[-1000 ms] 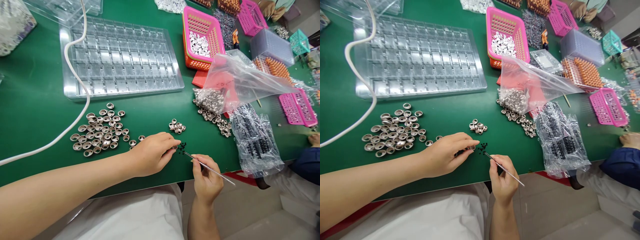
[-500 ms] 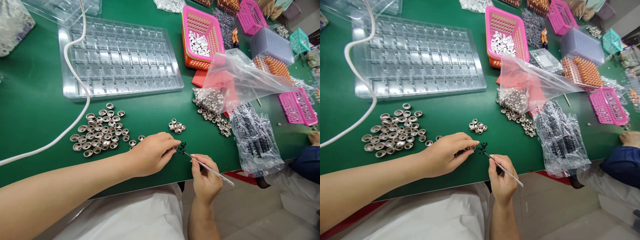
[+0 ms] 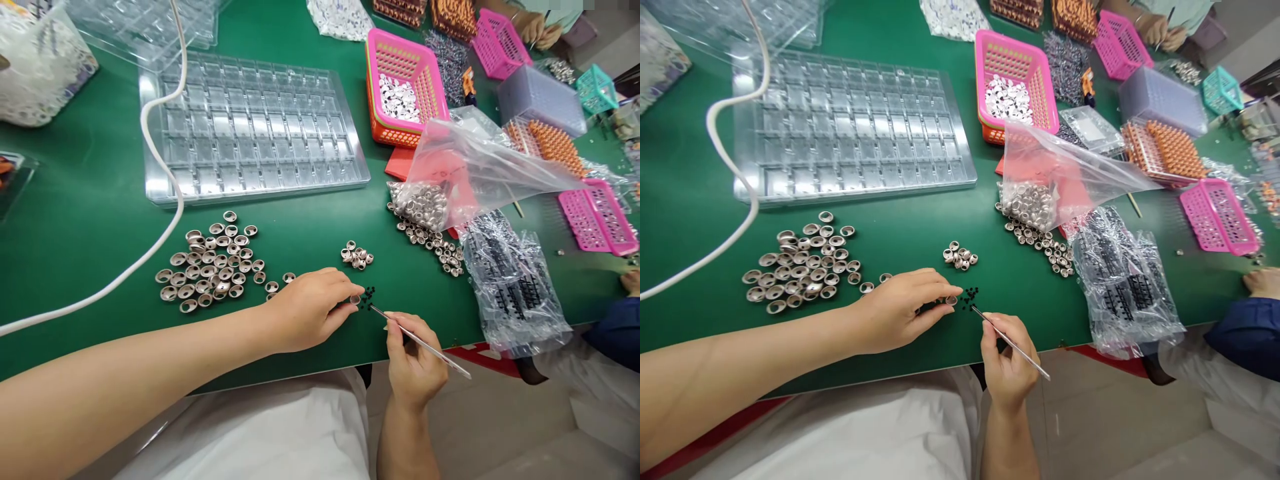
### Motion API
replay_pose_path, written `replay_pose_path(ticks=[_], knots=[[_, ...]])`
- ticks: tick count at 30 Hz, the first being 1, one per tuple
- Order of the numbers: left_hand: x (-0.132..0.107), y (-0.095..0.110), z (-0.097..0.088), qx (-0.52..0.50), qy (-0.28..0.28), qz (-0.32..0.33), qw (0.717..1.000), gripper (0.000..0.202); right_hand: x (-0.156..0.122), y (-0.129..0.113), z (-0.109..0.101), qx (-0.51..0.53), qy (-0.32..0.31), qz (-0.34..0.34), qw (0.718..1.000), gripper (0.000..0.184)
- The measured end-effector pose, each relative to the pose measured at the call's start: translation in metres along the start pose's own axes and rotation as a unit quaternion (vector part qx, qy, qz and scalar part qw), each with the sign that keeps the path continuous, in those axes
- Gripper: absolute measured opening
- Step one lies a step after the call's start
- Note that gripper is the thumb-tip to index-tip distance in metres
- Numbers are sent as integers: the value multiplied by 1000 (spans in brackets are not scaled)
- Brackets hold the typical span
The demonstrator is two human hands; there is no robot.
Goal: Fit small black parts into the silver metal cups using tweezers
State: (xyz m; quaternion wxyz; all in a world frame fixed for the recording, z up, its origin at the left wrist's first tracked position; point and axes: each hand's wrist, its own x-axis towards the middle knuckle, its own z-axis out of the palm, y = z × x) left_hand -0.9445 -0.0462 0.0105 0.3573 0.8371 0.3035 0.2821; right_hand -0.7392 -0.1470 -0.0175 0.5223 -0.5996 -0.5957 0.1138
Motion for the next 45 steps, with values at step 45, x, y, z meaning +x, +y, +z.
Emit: replay_pose_path(ticks=[45], knots=[[-6,11,3,-128,-23,34,991,22,4,-38,-14,-22,-76,-110,991,38]])
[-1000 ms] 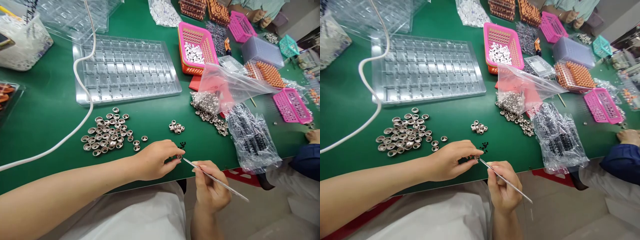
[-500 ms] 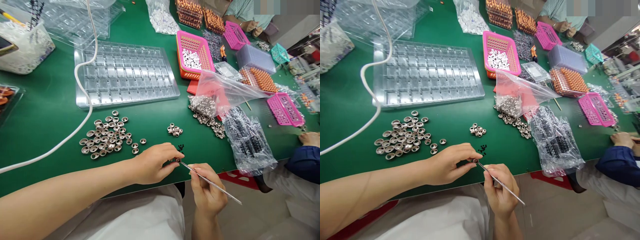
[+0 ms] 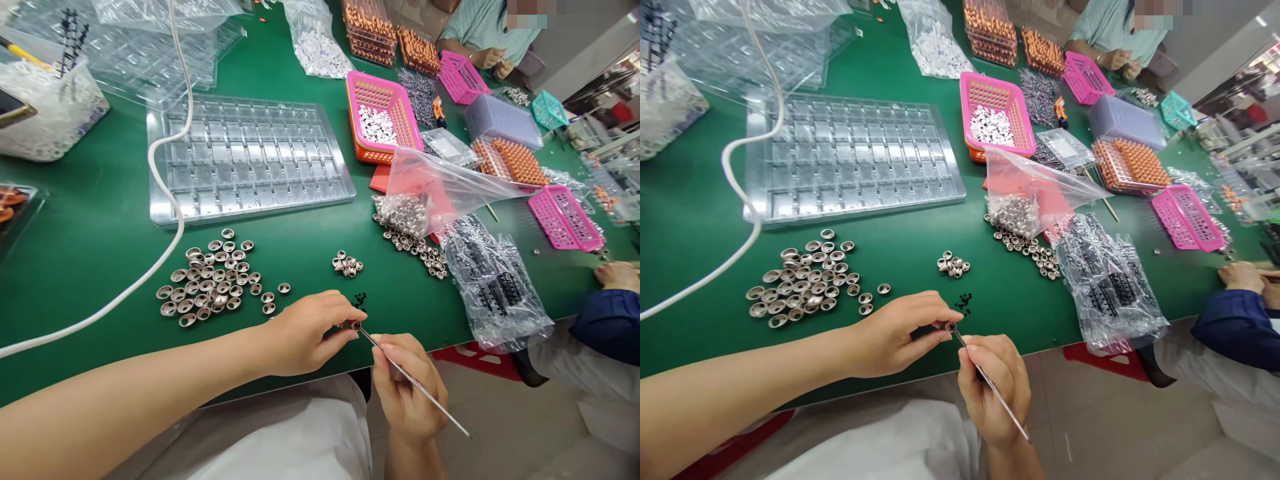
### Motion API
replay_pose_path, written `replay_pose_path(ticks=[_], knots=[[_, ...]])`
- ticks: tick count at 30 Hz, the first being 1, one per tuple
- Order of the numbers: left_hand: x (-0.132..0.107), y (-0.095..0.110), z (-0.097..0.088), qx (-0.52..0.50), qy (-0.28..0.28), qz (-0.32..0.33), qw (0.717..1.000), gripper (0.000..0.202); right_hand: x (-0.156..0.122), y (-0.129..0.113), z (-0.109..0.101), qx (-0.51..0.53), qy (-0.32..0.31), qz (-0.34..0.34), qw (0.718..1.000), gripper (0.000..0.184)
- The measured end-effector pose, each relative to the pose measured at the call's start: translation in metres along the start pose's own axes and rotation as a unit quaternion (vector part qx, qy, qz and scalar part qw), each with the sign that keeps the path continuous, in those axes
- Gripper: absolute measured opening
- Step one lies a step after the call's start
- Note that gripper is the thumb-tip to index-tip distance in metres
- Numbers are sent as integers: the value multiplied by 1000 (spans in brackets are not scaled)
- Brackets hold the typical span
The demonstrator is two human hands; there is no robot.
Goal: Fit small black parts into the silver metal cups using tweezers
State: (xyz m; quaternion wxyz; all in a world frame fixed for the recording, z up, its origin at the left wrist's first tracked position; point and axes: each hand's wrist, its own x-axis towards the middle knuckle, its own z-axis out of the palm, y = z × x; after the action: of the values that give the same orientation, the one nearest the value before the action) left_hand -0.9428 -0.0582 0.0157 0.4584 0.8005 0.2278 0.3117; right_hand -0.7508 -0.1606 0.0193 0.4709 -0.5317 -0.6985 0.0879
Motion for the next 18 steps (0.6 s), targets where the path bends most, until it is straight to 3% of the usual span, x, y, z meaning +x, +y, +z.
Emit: replay_pose_path(ticks=[9,18], knots=[[1,4,-1,-27,5,-60,998,17,4,-2,-1,-9,-15,-31,999,41],[-1,3,1,-57,22,-89,994,14,17,-14,-3,-81,-38,-73,993,36]])
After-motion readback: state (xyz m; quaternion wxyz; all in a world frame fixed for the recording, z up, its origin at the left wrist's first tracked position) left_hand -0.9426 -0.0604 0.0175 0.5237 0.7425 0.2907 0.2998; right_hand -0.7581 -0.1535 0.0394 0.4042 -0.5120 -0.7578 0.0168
